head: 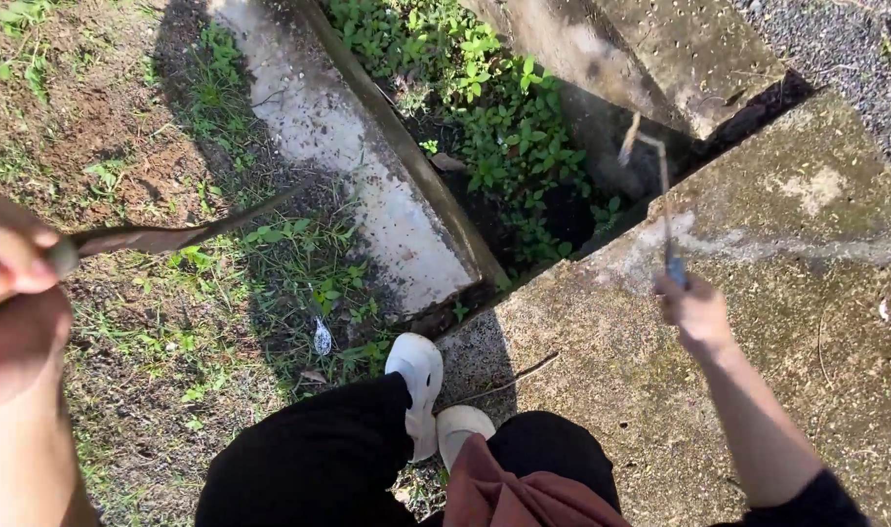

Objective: Cutting and clearing weeds and grass along a drainage ditch using a hand sickle

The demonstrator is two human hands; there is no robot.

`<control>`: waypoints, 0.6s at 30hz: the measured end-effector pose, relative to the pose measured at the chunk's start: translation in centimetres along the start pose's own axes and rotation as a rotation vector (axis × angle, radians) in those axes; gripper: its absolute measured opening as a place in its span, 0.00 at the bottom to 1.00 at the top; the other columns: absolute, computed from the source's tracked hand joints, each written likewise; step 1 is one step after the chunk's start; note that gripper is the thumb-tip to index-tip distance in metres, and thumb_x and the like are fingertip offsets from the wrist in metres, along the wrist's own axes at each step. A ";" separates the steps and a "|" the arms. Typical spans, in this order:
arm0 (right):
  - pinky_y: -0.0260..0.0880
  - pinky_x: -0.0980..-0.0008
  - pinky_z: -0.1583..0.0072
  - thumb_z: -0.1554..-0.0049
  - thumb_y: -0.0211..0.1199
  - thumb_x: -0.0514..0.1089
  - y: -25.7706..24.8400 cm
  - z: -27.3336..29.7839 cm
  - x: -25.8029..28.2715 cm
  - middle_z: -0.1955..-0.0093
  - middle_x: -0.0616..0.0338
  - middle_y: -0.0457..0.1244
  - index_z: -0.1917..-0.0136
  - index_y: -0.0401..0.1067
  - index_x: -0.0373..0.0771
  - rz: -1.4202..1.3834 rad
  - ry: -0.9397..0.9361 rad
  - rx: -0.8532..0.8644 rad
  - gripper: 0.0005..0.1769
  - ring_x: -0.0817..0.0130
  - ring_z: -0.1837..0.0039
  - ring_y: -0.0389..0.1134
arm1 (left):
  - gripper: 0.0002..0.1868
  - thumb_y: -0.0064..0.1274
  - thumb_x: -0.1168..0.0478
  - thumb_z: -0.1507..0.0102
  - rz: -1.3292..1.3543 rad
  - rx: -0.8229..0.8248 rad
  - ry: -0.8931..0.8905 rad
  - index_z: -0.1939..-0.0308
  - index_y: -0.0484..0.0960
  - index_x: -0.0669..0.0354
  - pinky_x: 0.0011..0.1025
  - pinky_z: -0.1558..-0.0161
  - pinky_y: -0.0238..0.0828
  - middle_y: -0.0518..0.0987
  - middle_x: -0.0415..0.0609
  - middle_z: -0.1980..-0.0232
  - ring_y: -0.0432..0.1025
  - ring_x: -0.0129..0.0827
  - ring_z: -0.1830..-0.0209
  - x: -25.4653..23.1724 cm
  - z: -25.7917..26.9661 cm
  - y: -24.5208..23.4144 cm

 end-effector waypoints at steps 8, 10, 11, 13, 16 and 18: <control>0.57 0.61 0.68 0.25 0.57 0.52 -19.3 -2.7 10.0 0.63 0.54 0.58 0.51 0.66 0.34 0.434 -0.276 -0.254 0.20 0.65 0.67 0.56 | 0.06 0.45 0.68 0.33 0.504 -0.313 -0.028 0.56 0.70 0.51 0.24 0.73 0.72 0.70 0.42 0.71 0.70 0.31 0.75 3.5 -5.9 7.4; 0.55 0.64 0.69 0.24 0.55 0.51 -19.6 -6.2 11.5 0.63 0.57 0.57 0.51 0.64 0.37 0.394 -0.303 -0.218 0.18 0.68 0.68 0.54 | 0.08 0.45 0.70 0.33 0.586 -0.293 -0.041 0.53 0.71 0.51 0.23 0.69 0.75 0.72 0.41 0.68 0.72 0.30 0.72 2.4 -5.3 7.9; 0.54 0.65 0.69 0.24 0.55 0.51 -19.7 -8.0 12.4 0.63 0.59 0.56 0.51 0.63 0.38 0.377 -0.314 -0.200 0.17 0.70 0.68 0.53 | 0.06 0.46 0.69 0.33 0.555 -0.298 -0.068 0.56 0.70 0.52 0.24 0.70 0.75 0.72 0.42 0.69 0.72 0.30 0.73 1.6 -5.0 8.1; 0.52 0.67 0.70 0.23 0.54 0.49 -19.3 -11.2 13.7 0.63 0.62 0.54 0.51 0.61 0.40 0.330 -0.337 -0.161 0.15 0.73 0.69 0.52 | 0.05 0.46 0.69 0.34 0.514 -0.306 -0.096 0.60 0.69 0.53 0.25 0.70 0.74 0.72 0.43 0.70 0.72 0.31 0.74 -0.4 -4.8 7.9; 0.50 0.71 0.71 0.22 0.52 0.47 -17.4 -13.9 14.8 0.63 0.67 0.52 0.51 0.58 0.44 0.245 -0.381 -0.121 0.14 0.78 0.70 0.49 | 0.06 0.48 0.69 0.34 0.495 -0.305 -0.193 0.59 0.70 0.51 0.27 0.72 0.75 0.71 0.43 0.71 0.69 0.30 0.77 -1.5 -4.4 7.3; 0.48 0.74 0.72 0.22 0.51 0.46 -15.7 -13.2 14.0 0.63 0.71 0.50 0.51 0.55 0.46 0.191 -0.392 -0.091 0.14 0.81 0.71 0.48 | 0.08 0.46 0.68 0.30 0.369 -0.196 -0.215 0.53 0.66 0.49 0.29 0.68 0.76 0.69 0.43 0.70 0.69 0.30 0.74 -2.3 -4.0 7.1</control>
Point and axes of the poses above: each hand's wrist, its own z-axis away from the middle knuckle, its own y-axis out of the palm, x = y × z, the point moved 10 cm from there along -z, towards the middle knuckle
